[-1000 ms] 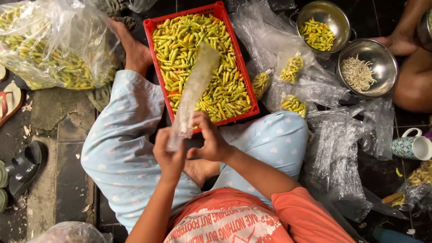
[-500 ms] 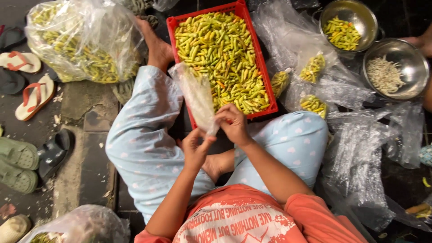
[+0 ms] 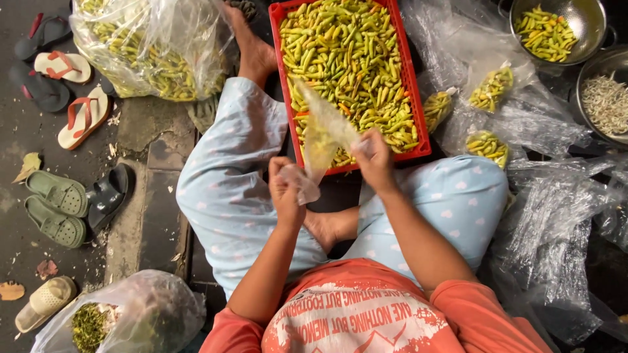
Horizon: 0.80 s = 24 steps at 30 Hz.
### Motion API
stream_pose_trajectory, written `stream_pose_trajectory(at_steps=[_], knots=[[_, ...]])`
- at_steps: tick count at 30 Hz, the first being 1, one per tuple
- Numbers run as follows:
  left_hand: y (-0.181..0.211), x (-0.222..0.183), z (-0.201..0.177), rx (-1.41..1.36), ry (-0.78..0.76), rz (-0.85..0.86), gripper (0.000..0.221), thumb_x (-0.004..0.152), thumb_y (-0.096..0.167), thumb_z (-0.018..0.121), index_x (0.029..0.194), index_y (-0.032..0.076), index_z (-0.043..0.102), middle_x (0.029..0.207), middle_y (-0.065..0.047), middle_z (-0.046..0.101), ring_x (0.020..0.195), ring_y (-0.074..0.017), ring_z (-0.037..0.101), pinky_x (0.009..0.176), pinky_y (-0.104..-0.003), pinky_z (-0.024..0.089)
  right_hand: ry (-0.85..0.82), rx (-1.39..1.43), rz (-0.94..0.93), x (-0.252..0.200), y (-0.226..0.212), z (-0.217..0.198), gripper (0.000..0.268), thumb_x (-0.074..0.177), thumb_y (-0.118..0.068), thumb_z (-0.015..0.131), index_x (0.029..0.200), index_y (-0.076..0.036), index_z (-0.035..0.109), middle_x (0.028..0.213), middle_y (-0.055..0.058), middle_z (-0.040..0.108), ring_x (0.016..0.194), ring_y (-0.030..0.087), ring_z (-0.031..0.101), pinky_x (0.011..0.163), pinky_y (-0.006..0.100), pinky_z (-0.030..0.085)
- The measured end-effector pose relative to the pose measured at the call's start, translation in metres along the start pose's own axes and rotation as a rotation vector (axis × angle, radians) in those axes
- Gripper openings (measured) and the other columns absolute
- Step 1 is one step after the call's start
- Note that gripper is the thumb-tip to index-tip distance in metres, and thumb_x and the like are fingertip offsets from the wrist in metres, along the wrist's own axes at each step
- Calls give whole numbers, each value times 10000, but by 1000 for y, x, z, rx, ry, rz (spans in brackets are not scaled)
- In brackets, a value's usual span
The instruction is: The person sorts through green peppers in a red crate and places them into small plastic bags by hand, occasionally tying the bags closed.
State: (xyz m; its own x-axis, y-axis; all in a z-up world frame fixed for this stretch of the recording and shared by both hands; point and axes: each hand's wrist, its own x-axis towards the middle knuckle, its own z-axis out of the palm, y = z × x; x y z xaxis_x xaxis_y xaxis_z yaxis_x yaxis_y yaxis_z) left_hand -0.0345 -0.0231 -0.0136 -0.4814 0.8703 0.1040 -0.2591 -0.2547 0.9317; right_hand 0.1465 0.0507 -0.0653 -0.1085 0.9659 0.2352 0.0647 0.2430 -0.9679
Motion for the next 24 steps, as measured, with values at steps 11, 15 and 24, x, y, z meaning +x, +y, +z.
stream_pose_trajectory(at_steps=[11, 15, 24], knots=[[0, -28, 10, 184, -101, 139, 165, 936, 15, 668, 898, 87, 525, 872, -56, 483, 817, -135, 477, 811, -272, 408, -230, -14, -97, -30, -51, 29, 616, 686, -525, 919, 1097, -131, 684, 792, 20, 644, 766, 192, 664, 756, 313, 508], [11, -30, 10, 76, -157, 22, 168, 1001, 67, 629, 890, 85, 504, 926, -64, 590, 843, -110, 492, 806, -277, 412, -207, -194, -212, -6, -61, 14, 208, 755, -144, 864, 757, -196, 663, 691, -56, 654, 593, 160, 659, 617, 240, 519], [4, -25, 4, 484, -538, 39, 162, 966, 56, 606, 1036, 54, 460, 810, -183, 594, 735, -352, 585, 718, -434, 482, 16, -118, -64, -15, -22, 17, 273, 763, 5, 765, 965, -153, 673, 756, -1, 638, 677, 153, 635, 675, 300, 532]])
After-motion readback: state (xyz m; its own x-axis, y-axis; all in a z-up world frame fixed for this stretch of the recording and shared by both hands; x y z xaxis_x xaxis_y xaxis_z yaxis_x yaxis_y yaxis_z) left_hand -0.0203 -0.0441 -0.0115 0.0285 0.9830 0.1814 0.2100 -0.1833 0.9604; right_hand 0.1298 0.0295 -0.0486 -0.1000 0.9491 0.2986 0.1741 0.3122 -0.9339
